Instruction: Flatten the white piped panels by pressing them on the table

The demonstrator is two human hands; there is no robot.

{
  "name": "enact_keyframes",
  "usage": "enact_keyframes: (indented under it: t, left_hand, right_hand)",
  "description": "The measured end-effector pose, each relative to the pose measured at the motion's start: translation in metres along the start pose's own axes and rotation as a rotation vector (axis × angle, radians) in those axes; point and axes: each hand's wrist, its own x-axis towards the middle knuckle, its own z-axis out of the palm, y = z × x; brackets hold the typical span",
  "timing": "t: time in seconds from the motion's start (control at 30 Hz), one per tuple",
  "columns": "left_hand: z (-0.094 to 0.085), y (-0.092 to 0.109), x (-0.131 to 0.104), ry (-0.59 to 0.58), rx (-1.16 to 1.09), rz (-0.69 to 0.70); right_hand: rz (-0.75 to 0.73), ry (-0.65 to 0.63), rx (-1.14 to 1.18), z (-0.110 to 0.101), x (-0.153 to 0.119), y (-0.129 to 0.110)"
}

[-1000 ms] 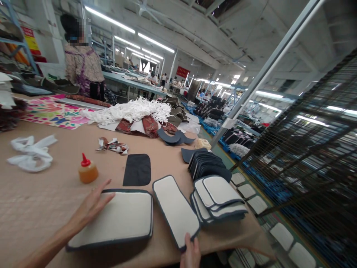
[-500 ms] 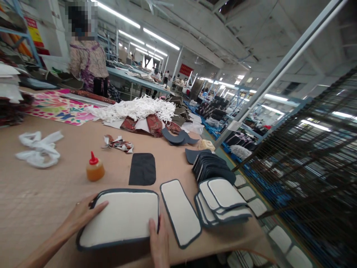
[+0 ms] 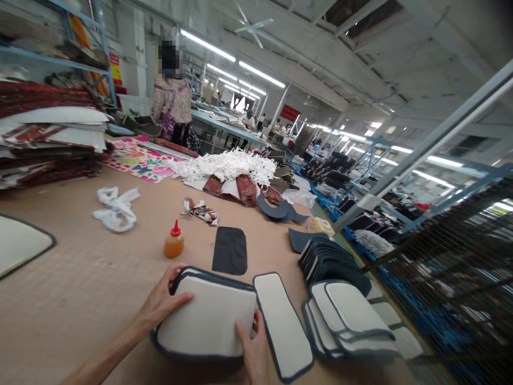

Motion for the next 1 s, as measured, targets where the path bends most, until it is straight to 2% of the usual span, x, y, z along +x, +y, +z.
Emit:
enact_keyframes:
  t: [0.1, 0.2, 0.37, 0.47, 0.57, 0.7, 0.83, 0.93, 1.0]
  left_hand:
    - [-0.001, 0.003, 0.000, -0.074, -0.196, -0.001]
    - [-0.003, -0.004, 0.006, -0.043, -0.203, 0.012]
    - [-0.004, -0.018, 0.013, 0.041, -0.040, 0.030]
    - [-0.003, -0.024, 0.012, 0.024, 0.142, 0.079]
    - [0.000, -0.029, 0.012, 0.001, 0.237, 0.104]
    - [0.002, -0.036, 0.012, 0.072, 0.262, -0.015]
    - [-0.004, -0.044, 0.003, 0.069, 0.258, -0.168]
    - [-0.010, -0.042, -0.009, 0.041, 0.251, -0.192]
    - [-0.013, -0.027, -0.018, 0.139, 0.306, -0.125]
  right_hand:
    - [0.078, -0.119, 0.053, -0.008, 0.006, -0.003]
    - [0.132, -0.151, 0.113, -0.016, 0.007, -0.001]
    - [0.167, -0.094, 0.210, -0.017, 0.004, 0.006]
    - [0.178, -0.031, 0.302, -0.015, 0.005, 0.008]
    - [0.145, -0.032, 0.360, -0.014, 0.005, 0.005]
    - [0.133, -0.108, 0.477, -0.012, -0.001, -0.006]
    - [0.240, -0.179, 0.687, -0.011, -0.011, -0.020]
    - [0.266, -0.310, 0.683, -0.009, -0.019, -0.036]
    - [0.224, -0.356, 0.654, -0.008, -0.025, -0.051]
